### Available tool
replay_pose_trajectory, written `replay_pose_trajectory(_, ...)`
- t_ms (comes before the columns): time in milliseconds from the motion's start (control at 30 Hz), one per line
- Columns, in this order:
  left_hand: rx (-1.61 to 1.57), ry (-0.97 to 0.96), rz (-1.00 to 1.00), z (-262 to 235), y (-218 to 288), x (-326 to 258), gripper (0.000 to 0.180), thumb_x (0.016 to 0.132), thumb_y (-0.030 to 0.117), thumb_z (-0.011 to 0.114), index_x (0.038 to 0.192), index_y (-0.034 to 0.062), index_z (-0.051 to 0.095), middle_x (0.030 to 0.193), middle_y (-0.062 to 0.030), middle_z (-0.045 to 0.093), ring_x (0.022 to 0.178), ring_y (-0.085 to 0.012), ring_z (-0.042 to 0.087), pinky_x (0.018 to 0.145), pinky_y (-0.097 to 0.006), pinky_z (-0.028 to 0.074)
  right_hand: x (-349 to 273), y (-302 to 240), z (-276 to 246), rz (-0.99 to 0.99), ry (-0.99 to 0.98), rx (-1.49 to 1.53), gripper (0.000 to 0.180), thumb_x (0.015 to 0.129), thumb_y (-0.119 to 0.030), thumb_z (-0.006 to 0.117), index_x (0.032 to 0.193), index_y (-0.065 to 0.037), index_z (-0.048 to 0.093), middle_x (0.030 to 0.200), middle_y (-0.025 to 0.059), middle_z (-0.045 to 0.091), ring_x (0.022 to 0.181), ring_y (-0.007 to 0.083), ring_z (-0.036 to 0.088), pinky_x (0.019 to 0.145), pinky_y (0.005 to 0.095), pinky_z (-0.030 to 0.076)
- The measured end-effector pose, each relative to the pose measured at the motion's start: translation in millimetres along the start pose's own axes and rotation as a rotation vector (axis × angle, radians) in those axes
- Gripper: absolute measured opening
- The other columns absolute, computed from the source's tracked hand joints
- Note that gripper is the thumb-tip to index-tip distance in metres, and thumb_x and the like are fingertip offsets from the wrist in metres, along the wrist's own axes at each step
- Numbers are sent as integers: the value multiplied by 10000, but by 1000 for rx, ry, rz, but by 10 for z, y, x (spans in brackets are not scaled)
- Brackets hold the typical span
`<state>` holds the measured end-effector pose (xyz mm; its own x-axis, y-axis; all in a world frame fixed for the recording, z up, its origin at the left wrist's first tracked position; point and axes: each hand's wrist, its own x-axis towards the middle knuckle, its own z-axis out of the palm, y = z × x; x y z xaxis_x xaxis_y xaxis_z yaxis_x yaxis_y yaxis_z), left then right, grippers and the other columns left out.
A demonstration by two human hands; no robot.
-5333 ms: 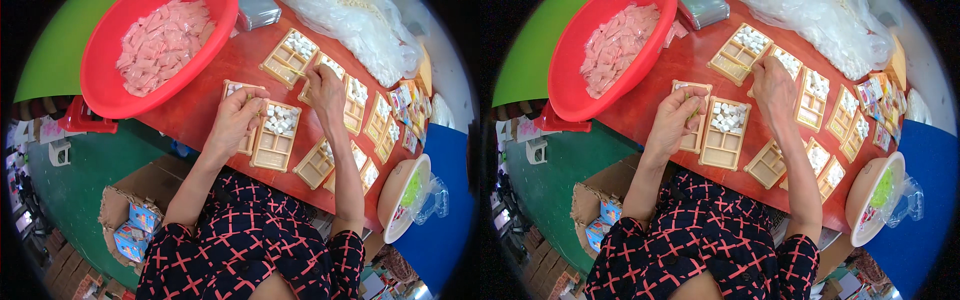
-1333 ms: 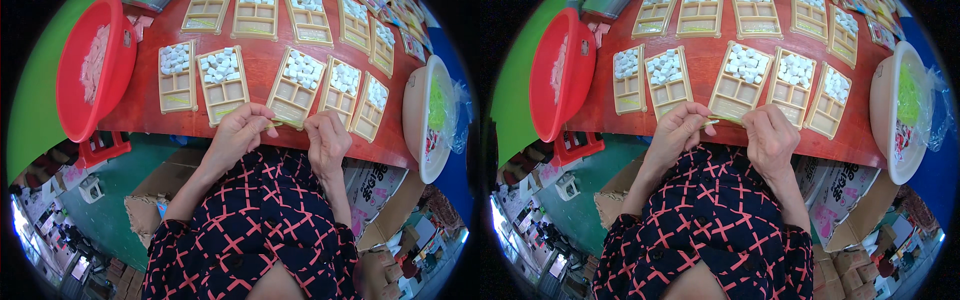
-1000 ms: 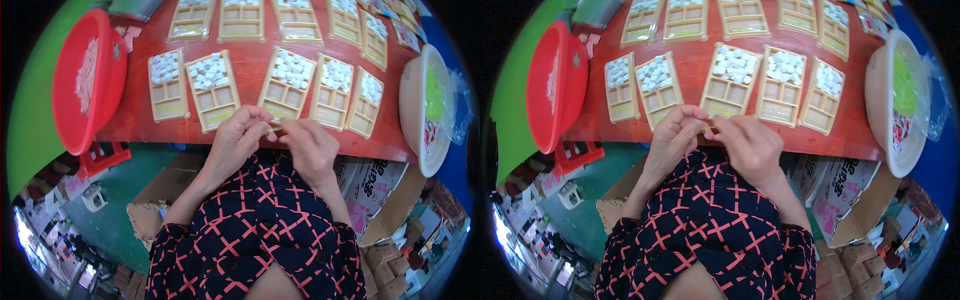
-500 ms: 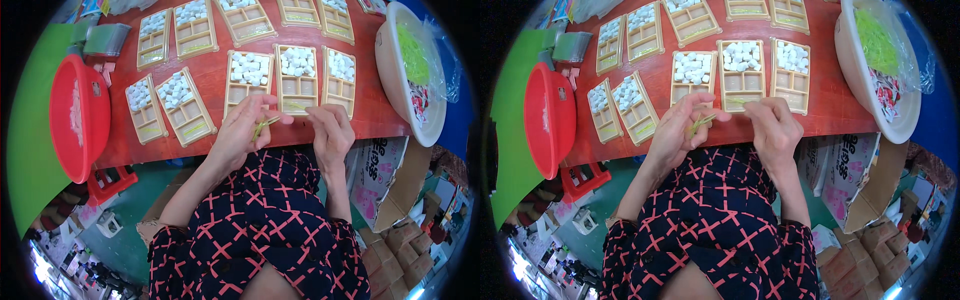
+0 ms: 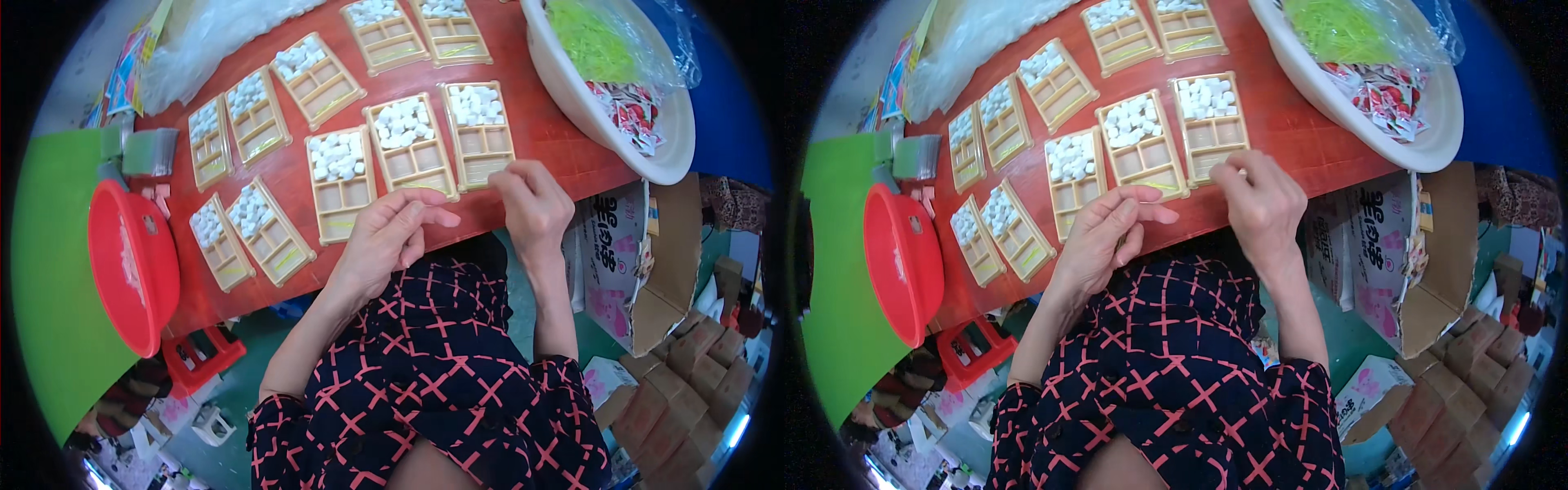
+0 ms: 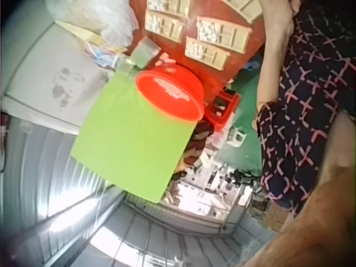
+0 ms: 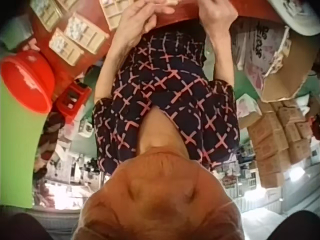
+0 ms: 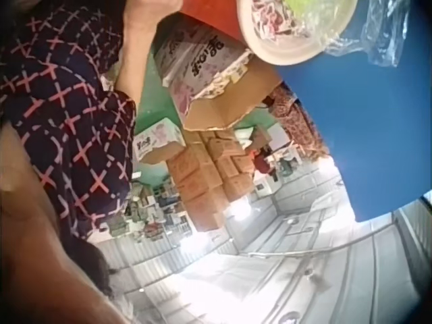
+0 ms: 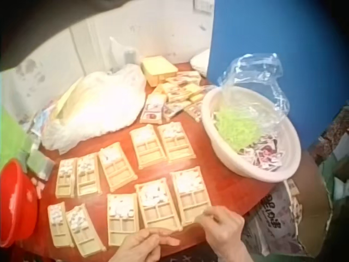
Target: Placing white toy blocks into divided plastic trays, adding labels, and putting them into bags.
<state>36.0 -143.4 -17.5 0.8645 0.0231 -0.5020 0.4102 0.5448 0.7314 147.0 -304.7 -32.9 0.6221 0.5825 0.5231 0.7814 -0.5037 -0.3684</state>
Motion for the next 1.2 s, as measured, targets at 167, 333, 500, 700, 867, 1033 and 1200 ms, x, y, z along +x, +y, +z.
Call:
replay_pose_trajectory(167, -157, 69, 128, 193, 39, 169, 214, 934, 205, 404, 991, 29, 511, 741, -45, 559, 479, -41, 360, 411, -156, 275, -15, 58, -137, 108, -42, 73, 84, 655, 2, 620, 731, -26, 601, 745, 92, 571, 637, 233, 581, 533, 289, 460)
replay_pose_trajectory(333, -119, 179, 615, 697, 109, 497, 125, 911, 135, 452, 957, 30, 504, 803, -42, 557, 590, -53, 429, 516, -166, 343, 79, -316, -175, 420, -37, 663, 212, 699, 7, 614, 900, 30, 550, 768, 127, 566, 702, 240, 578, 615, 285, 452)
replay_pose_trajectory(500, 224, -58, 926, 1257, 235, 641, 154, 914, 72, 393, 968, -8, 514, 999, -127, 603, 1133, -234, 448, 954, -330, 336, 191, -185, -379, 323, 299, 421, 203, 707, 34, 579, 908, 27, 552, 751, 156, 552, 646, 286, 579, 547, 330, 452)
replay_pose_trajectory(700, 256, -80, 1049, 1715, 541, 1084, 266, 870, 62, 412, 1122, -2, 472, 1213, -129, 469, 1113, -238, 460, 945, -319, 334, 736, 693, -818, 133, 423, -23, 104, 721, -6, 564, 824, -17, 575, 720, 128, 566, 637, 296, 575, 545, 363, 448)
replay_pose_trajectory(867, 724, -225, 993, 1830, 796, 1561, 210, 827, 56, 460, 1004, -1, 557, 936, -158, 585, 867, -214, 585, 710, -362, 455, 1327, 1646, -1257, 148, 214, -407, 215, 767, -113, 558, 962, -25, 576, 909, 151, 592, 774, 293, 578, 681, 348, 449)
replay_pose_trajectory(1033, 1658, 143, 772, 1447, 1049, 2062, 136, 642, 185, 634, 716, 75, 667, 776, -131, 642, 763, -275, 626, 661, -369, 504, 1353, 1492, -921, -54, -69, -63, 622, 650, -63, 651, 1230, -60, 425, 1180, 145, 496, 1075, 331, 470, 903, 373, 384)
replay_pose_trajectory(1200, 1365, 180, 1123, 1674, 957, 2695, 197, 630, 207, 620, 781, 96, 682, 839, -131, 639, 795, -301, 602, 712, -383, 470, 1312, 1854, -754, 111, -255, -103, 388, 800, -65, 459, 1187, -39, 473, 1145, 158, 526, 1050, 261, 507, 893, 328, 388)
